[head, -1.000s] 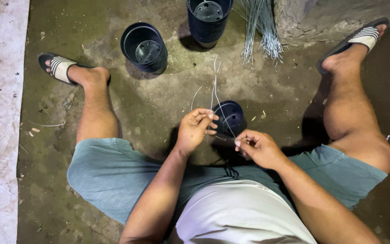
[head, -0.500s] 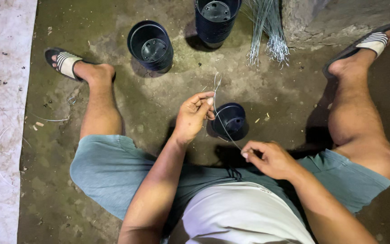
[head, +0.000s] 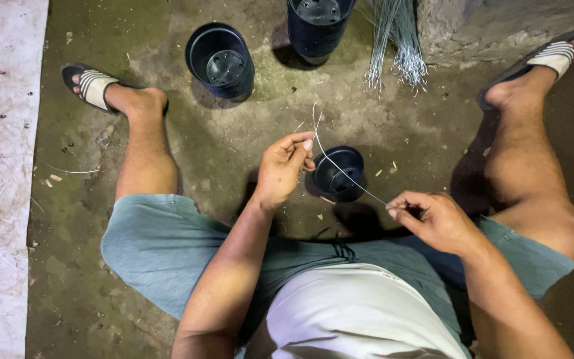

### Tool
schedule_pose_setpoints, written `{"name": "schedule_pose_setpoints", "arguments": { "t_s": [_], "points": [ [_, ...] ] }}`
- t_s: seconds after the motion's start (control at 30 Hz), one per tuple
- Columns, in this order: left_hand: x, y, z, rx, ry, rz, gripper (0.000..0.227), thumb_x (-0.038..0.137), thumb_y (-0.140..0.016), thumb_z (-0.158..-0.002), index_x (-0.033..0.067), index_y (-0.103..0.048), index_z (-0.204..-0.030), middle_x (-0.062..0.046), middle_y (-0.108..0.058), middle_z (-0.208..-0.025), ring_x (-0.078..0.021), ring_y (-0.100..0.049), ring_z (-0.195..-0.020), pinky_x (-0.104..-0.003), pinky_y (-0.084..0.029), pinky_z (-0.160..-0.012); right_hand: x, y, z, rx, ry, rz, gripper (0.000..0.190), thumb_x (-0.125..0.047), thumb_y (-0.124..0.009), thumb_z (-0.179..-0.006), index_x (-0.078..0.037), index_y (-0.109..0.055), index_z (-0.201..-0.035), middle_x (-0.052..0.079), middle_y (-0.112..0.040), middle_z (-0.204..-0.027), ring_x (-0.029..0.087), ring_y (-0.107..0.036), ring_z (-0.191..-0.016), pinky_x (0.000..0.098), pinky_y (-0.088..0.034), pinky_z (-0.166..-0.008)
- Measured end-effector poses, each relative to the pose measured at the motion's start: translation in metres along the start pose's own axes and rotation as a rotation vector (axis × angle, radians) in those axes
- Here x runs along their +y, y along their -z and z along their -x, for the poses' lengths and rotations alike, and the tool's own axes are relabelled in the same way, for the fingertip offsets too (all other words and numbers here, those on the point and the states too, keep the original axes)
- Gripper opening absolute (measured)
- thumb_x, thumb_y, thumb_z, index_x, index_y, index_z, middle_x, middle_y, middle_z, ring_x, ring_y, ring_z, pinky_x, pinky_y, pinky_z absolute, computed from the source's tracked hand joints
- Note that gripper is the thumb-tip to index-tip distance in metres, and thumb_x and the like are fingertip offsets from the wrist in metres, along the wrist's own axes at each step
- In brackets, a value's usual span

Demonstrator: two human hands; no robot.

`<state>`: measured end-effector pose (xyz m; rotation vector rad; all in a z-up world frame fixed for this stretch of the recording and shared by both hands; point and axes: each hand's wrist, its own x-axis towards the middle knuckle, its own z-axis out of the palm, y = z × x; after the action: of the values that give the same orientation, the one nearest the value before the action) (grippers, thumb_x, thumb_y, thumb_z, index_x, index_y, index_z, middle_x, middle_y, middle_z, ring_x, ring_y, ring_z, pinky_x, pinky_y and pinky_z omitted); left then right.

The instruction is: The person sits on the floor and repeatedly threads white wire through holes in black plastic planters, then places each finished unit into a stack. The person handles the planters and wire by hand without using tools.

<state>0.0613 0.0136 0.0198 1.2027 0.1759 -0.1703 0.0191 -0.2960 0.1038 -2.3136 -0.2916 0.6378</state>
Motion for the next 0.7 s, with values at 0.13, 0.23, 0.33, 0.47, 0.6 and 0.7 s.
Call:
{"name": "schedule_pose_setpoints", "arguments": {
  "t_s": [0.13, 0.23, 0.33, 0.47, 0.6, 0.7],
  "points": [
    [0.011, -0.011, -0.004, 0.003, -0.068, -0.172, 0.028, 0.013, -0.066, -0.101, 0.0023, -0.068, -0.127, 0.000, -0.065, -0.087, -0.0069, -0.062, -0.074, -0.024, -0.056, -0.069, 0.020, -0.008, -0.004, 0.070, 0.131, 0.215, 0.016, -0.021, -0.074, -0.082, -0.012, -0.074, -0.095, 0.011, -0.074, -0.081, 0.027, -0.069, -0.066, 0.0387, -0.054, -0.060],
    [0.018, -0.024, -0.011, -0.054, -0.175, -0.270, 0.031, 0.012, -0.069, -0.099, 0.0025, -0.068, -0.129, -0.001, -0.065, -0.096, -0.0077, -0.062, -0.079, -0.023, -0.055, -0.074, 0.040, -0.015, -0.008, 0.028, -0.003, 0.334, 0.015, -0.022, -0.073, -0.086, -0.014, -0.075, -0.099, 0.013, -0.074, -0.083, 0.033, -0.071, -0.073, 0.0432, -0.054, -0.066],
    [0.015, -0.035, -0.019, -0.122, -0.246, -0.337, 0.033, 0.013, -0.071, -0.098, 0.0033, -0.068, -0.129, -0.003, -0.063, -0.103, -0.0089, -0.062, -0.085, -0.024, -0.056, -0.077, 0.057, -0.027, -0.008, -0.026, -0.132, 0.296, 0.015, -0.022, -0.071, -0.090, -0.015, -0.075, -0.102, 0.012, -0.075, -0.083, 0.031, -0.072, -0.074, 0.0418, -0.056, -0.069],
    [-0.006, -0.033, -0.041, -0.143, -0.146, -0.300, 0.030, 0.015, -0.068, -0.100, 0.0028, -0.069, -0.128, -0.008, -0.064, -0.112, -0.0119, -0.065, -0.093, -0.027, -0.056, -0.083, 0.076, -0.039, -0.007, 0.020, -0.126, 0.110, 0.013, -0.017, -0.071, -0.088, -0.011, -0.073, -0.099, 0.007, -0.078, -0.084, 0.021, -0.076, -0.074, 0.0350, -0.058, -0.070],
    [-0.037, 0.014, -0.052, -0.044, -0.310, -0.733, 0.026, 0.013, -0.058, -0.106, 0.0073, -0.068, -0.130, -0.011, -0.069, -0.122, -0.0274, -0.071, -0.109, -0.036, -0.057, -0.095, 0.086, -0.044, -0.002, 0.057, -0.191, -0.020, 0.009, -0.015, -0.073, -0.089, -0.010, -0.074, -0.097, 0.006, -0.079, -0.080, 0.014, -0.075, -0.072, 0.0310, -0.058, -0.070],
    [-0.068, 0.041, -0.045, -0.125, -0.328, -1.238, 0.035, 0.007, -0.058, -0.096, 0.0104, -0.069, -0.129, -0.013, -0.065, -0.129, -0.0368, -0.063, -0.118, -0.044, -0.053, -0.099, 0.087, -0.044, 0.000, 0.064, -0.184, -0.064, 0.009, -0.014, -0.073, -0.089, -0.009, -0.074, -0.095, 0.005, -0.078, -0.078, 0.013, -0.074, -0.071, 0.0295, -0.058, -0.070]
  ]
}}
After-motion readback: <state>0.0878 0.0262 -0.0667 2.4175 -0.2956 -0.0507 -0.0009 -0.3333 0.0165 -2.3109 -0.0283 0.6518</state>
